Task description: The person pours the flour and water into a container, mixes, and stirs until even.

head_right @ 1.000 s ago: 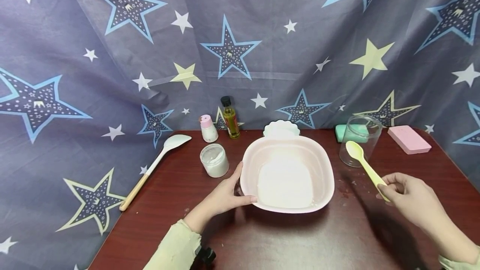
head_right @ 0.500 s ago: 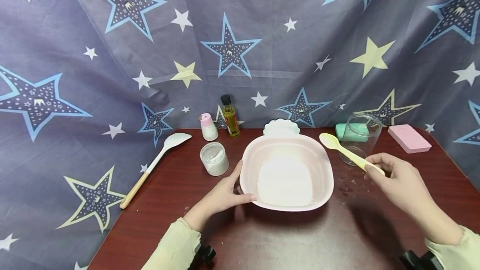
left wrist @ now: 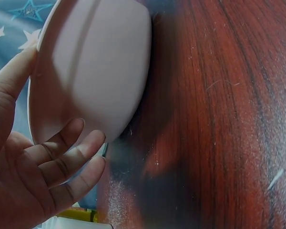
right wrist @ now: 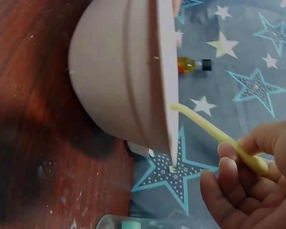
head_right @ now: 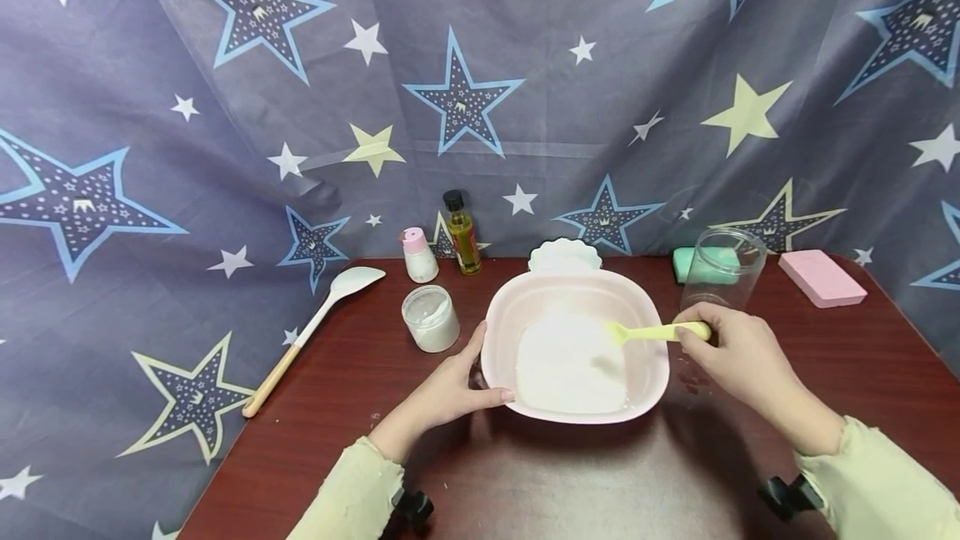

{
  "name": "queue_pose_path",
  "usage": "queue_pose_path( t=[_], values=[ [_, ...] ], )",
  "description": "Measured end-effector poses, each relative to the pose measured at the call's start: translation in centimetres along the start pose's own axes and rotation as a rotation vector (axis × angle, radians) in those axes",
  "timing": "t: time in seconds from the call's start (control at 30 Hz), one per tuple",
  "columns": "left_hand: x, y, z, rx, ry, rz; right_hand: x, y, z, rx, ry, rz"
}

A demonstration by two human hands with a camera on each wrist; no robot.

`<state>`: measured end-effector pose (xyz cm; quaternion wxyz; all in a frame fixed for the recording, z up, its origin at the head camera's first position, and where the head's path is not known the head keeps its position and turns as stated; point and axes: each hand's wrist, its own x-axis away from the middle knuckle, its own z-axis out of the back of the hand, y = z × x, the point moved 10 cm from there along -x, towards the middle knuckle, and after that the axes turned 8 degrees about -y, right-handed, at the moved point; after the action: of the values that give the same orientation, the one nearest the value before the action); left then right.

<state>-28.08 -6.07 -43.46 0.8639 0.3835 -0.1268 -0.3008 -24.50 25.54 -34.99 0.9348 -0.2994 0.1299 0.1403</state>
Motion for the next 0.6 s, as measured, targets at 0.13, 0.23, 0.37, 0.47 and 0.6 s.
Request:
queue_pose_path(
  t=[0.13, 0.23, 0.37, 0.47, 0.6],
  values=[
    [0.0, -0.1, -0.1, -0.011, 0.002, 0.006, -0.4, -1.0, -1.1, 0.081, 0.000, 0.055],
    [0.0, -0.1, -0.1, -0.013, 0.003, 0.009, -0.7, -1.7, -1.9, 0.129, -0.015, 0.099],
    [0.0, -0.2, -0.1, -0.005, 0.002, 0.012, -0.9, -2.4, -3.1, 0.164, -0.063, 0.153],
    [0.0, -0.3, -0.1, -0.003, 0.005, 0.008, -1.0, -2.8, -3.7, 0.184, -0.106, 0.187],
    [0.0, -0.2, -0.1, -0.005, 0.009, 0.001, -0.9, -3.3, -4.0, 0.168, -0.148, 0.247]
  ],
)
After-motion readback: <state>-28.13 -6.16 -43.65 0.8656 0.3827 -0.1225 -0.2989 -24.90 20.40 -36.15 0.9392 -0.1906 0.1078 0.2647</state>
